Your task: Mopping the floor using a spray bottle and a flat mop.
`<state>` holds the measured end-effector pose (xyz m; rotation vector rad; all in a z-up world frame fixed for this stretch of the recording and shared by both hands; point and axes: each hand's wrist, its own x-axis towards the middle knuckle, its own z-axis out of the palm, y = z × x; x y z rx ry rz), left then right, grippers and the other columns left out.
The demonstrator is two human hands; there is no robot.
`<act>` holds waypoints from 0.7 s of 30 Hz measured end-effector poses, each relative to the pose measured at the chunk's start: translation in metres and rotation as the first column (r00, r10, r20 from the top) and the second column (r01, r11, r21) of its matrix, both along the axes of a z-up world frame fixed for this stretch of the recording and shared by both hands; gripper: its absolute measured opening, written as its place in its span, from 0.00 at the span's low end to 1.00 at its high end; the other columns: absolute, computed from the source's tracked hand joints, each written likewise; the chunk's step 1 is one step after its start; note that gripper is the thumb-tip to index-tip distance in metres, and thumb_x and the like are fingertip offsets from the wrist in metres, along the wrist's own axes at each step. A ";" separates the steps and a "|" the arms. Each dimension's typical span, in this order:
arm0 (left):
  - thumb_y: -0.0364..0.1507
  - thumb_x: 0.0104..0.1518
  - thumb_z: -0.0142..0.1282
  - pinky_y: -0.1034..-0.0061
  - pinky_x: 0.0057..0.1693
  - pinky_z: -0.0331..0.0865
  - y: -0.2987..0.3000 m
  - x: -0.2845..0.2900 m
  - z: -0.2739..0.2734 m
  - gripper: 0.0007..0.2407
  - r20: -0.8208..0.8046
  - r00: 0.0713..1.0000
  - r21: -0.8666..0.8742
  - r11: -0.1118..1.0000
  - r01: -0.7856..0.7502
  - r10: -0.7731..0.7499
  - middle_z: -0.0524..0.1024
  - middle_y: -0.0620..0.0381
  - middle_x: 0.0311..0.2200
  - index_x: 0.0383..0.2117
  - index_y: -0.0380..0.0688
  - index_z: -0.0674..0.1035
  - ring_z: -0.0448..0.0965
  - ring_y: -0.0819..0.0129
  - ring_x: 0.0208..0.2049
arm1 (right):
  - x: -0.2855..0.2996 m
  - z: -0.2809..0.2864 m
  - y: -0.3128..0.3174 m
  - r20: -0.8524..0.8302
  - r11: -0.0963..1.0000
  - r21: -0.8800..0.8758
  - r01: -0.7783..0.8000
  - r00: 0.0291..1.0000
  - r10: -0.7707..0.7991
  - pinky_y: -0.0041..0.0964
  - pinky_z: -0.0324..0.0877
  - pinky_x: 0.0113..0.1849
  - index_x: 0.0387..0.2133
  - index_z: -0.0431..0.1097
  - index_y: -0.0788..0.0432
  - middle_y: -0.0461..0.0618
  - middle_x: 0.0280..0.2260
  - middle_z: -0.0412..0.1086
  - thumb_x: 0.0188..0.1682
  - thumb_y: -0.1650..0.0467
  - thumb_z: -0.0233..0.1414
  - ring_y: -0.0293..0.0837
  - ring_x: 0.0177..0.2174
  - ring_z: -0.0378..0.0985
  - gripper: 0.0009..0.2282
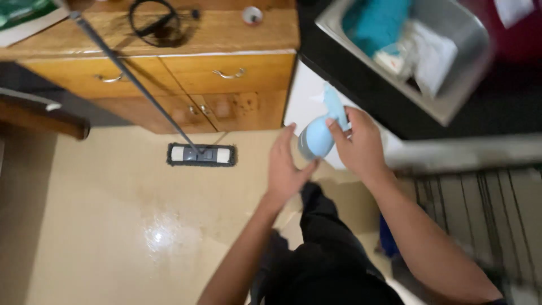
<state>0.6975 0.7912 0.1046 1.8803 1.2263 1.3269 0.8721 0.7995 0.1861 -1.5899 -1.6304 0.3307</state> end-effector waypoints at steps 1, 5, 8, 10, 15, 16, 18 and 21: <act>0.32 0.44 0.73 0.55 0.65 0.63 0.030 -0.006 -0.010 0.38 0.007 0.999 -0.004 0.999 -0.044 0.044 0.68 0.38 0.60 0.63 0.35 0.64 0.68 0.41 0.61 | 0.008 0.000 0.029 0.007 0.999 -0.004 -0.044 0.999 0.044 0.41 0.74 0.30 0.44 0.71 0.67 0.60 0.36 0.73 0.54 0.64 0.57 0.50 0.30 0.79 0.16; 0.29 0.54 0.69 0.57 0.68 0.62 0.130 -0.060 -0.038 0.33 -0.018 0.962 0.059 0.960 -0.272 0.273 0.68 0.39 0.62 0.65 0.36 0.64 0.68 0.44 0.64 | 0.031 0.000 0.142 0.044 0.993 0.021 -0.115 0.992 0.114 0.43 0.71 0.33 0.47 0.71 0.66 0.61 0.35 0.73 0.58 0.65 0.56 0.53 0.31 0.78 0.15; 0.27 0.59 0.65 0.59 0.66 0.65 0.194 -0.129 -0.028 0.28 -0.094 0.881 0.105 0.885 -0.454 0.464 0.69 0.40 0.61 0.65 0.36 0.64 0.69 0.46 0.63 | 0.046 -0.017 0.225 0.083 0.974 0.109 -0.201 0.978 0.193 0.45 0.71 0.36 0.50 0.71 0.67 0.62 0.38 0.74 0.61 0.66 0.54 0.55 0.34 0.78 0.14; 0.26 0.59 0.63 0.60 0.65 0.67 0.230 -0.172 -0.021 0.27 -0.195 0.794 0.171 0.817 -0.551 0.576 0.69 0.40 0.60 0.64 0.37 0.66 0.70 0.45 0.62 | 0.048 -0.027 0.270 0.144 0.949 0.190 -0.252 0.963 0.227 0.47 0.71 0.38 0.51 0.71 0.67 0.63 0.40 0.74 0.62 0.67 0.54 0.56 0.37 0.78 0.13; 0.29 0.59 0.64 0.61 0.63 0.70 0.307 -0.254 -0.017 0.29 -0.120 0.614 -0.109 0.604 -0.789 0.780 0.65 0.42 0.62 0.64 0.38 0.62 0.72 0.51 0.58 | 0.032 -0.003 0.317 0.097 0.956 0.138 -0.260 0.964 0.248 0.45 0.71 0.38 0.53 0.70 0.67 0.61 0.41 0.75 0.64 0.68 0.52 0.52 0.37 0.78 0.13; 0.29 0.59 0.64 0.61 0.63 0.70 0.316 -0.269 -0.027 0.29 -0.125 0.611 -0.117 0.600 -0.792 0.782 0.65 0.42 0.62 0.64 0.38 0.62 0.72 0.51 0.58 | 0.033 -0.007 0.322 0.097 0.956 0.128 -0.265 0.962 0.254 0.45 0.71 0.38 0.53 0.70 0.67 0.61 0.41 0.75 0.64 0.68 0.52 0.52 0.37 0.78 0.13; 0.28 0.60 0.64 0.56 0.66 0.64 0.341 -0.301 -0.040 0.33 -0.120 0.543 -0.110 0.532 -0.839 0.831 0.58 0.40 0.67 0.68 0.39 0.56 0.66 0.47 0.64 | 0.035 -0.010 0.336 -0.033 0.977 -0.011 -0.213 0.977 0.213 0.39 0.72 0.36 0.54 0.67 0.67 0.57 0.38 0.75 0.62 0.66 0.52 0.44 0.33 0.79 0.15; 0.26 0.61 0.65 0.53 0.71 0.58 0.358 -0.335 -0.054 0.34 -0.158 0.527 -0.055 0.526 -0.849 0.835 0.55 0.39 0.69 0.71 0.43 0.55 0.59 0.44 0.70 | 0.050 -0.024 0.341 -0.081 0.963 -0.076 -0.259 0.964 0.253 0.34 0.74 0.37 0.61 0.62 0.67 0.56 0.45 0.74 0.63 0.66 0.52 0.39 0.36 0.78 0.19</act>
